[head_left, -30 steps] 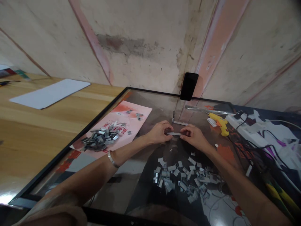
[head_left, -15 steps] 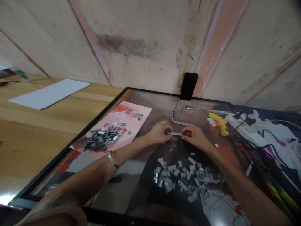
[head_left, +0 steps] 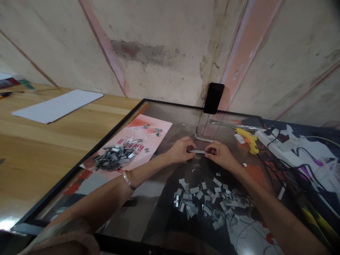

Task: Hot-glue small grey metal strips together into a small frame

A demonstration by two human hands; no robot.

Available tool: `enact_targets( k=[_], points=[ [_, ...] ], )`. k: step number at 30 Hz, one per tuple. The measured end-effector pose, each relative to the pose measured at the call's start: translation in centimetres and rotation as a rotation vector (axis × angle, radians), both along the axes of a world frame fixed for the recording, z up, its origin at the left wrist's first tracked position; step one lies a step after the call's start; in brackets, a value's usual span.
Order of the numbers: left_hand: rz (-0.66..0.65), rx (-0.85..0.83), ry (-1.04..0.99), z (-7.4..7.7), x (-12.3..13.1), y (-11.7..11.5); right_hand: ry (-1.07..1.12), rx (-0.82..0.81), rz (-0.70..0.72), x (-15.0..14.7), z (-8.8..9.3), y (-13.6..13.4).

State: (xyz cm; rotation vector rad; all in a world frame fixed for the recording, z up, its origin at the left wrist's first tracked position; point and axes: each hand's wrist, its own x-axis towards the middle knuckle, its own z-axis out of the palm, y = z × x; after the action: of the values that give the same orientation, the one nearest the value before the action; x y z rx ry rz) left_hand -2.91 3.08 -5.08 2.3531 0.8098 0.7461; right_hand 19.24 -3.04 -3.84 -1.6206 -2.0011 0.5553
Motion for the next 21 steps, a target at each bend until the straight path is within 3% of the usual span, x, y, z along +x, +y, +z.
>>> enact_targets(
  k=[21],
  points=[
    [-0.007, -0.004, -0.009, 0.13, -0.04, -0.04, 0.006, -0.006, 0.024, -0.13, 0.19, -0.19]
  ],
)
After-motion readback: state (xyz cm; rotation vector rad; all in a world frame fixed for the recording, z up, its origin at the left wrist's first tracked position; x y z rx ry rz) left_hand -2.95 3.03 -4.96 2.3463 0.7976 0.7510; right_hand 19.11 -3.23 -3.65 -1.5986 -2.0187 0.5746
